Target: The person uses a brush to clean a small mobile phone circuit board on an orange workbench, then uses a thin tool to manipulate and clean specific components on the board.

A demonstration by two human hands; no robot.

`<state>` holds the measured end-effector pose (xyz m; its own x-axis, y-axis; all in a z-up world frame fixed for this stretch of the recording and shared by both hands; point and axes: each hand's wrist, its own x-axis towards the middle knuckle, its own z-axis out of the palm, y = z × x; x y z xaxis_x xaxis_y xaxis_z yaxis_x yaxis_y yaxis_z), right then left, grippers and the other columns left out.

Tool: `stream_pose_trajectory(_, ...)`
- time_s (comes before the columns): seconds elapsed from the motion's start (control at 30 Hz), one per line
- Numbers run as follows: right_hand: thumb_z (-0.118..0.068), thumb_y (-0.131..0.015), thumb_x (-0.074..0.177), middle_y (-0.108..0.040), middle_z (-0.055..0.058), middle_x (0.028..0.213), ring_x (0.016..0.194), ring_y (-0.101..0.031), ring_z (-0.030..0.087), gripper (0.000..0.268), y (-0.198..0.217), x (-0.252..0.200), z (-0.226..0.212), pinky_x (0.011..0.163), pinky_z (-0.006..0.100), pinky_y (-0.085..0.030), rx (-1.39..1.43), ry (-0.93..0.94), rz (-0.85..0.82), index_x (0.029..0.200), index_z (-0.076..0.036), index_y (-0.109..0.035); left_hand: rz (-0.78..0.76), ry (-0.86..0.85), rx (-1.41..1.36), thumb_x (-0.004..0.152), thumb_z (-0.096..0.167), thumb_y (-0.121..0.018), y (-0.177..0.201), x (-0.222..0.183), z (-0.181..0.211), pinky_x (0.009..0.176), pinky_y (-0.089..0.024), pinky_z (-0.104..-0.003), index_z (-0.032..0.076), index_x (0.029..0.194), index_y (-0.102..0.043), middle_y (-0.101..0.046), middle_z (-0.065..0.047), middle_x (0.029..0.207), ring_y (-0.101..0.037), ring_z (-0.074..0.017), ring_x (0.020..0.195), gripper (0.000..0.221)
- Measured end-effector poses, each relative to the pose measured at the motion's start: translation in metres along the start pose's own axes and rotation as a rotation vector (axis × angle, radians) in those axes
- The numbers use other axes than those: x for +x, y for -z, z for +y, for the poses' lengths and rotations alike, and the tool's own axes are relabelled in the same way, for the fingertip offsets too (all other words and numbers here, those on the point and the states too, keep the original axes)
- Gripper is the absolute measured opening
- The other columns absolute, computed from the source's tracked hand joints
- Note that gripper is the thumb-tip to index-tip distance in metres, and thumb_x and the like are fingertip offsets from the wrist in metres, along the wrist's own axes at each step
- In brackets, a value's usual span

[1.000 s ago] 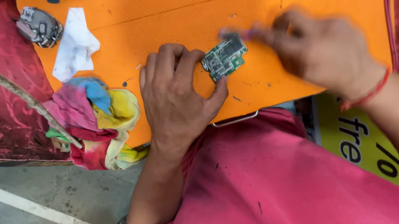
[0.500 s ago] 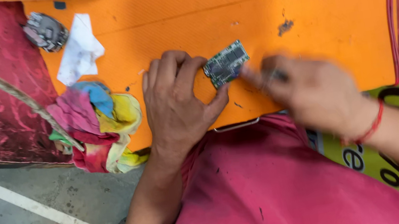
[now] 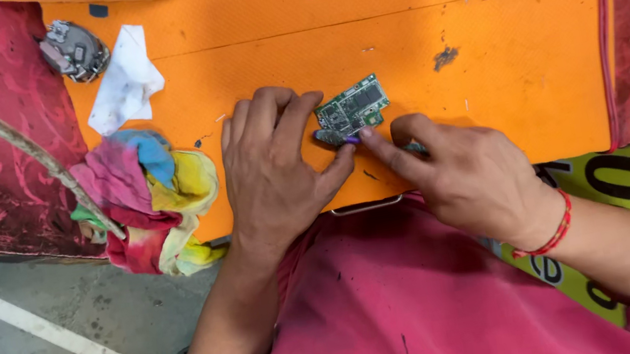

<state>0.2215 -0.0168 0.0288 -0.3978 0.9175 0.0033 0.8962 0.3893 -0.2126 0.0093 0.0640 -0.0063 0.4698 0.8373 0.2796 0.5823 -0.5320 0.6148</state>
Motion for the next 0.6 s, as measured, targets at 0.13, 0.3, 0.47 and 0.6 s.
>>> stream_pose_trajectory(0.13,-0.009,-0.070,0.081,-0.061,0.009,0.109,0.062,-0.064,0.026,0.064,0.001,-0.001,0.006,0.052,0.040,-0.052,-0.027,-0.182,0.014,0.144,-0.021,-0.062,-0.002,-0.003,-0.016,0.076,0.031,-0.089,-0.001,-0.002,0.000,0.084,-0.043,-0.043,0.011,0.112,-0.071,-0.058,-0.005,0.102,-0.056,-0.0262,0.096,0.045)
stream_pose_trajectory(0.3,-0.005,-0.070,0.086,-0.064,0.004,0.113,0.061,-0.063,0.026,0.066,0.000,-0.004,0.004,0.052,0.039,-0.054,-0.080,-0.355,-0.101,0.147,-0.030,-0.062,-0.011,-0.023,0.123,0.082,0.033,-0.084,-0.001,-0.015,0.011,0.083,-0.043,-0.043,0.006,0.114,-0.069,-0.058,-0.007,0.102,-0.055,-0.0288,0.096,0.044)
stream_pose_trajectory(0.47,-0.014,-0.076,0.069,-0.062,0.009,0.111,0.071,-0.067,0.031,0.074,0.002,-0.007,-0.009,0.057,0.042,-0.056,0.121,-0.186,-0.012,0.141,-0.022,-0.062,0.034,-0.021,0.229,0.091,0.036,-0.076,-0.008,-0.029,0.022,0.081,-0.043,-0.044,0.004,0.122,-0.068,-0.060,-0.008,0.110,-0.057,-0.0286,0.097,0.045)
stream_pose_trajectory(0.6,-0.002,-0.071,0.081,-0.061,0.009,0.115,0.068,-0.066,0.033,0.072,0.006,-0.001,-0.002,0.060,0.043,-0.056,0.029,-0.330,-0.070,0.150,-0.019,-0.058,0.125,-0.089,0.308,0.097,0.036,-0.071,-0.014,-0.042,0.021,0.085,-0.046,-0.042,0.011,0.119,-0.073,-0.066,-0.007,0.125,-0.059,-0.0257,0.101,0.034)
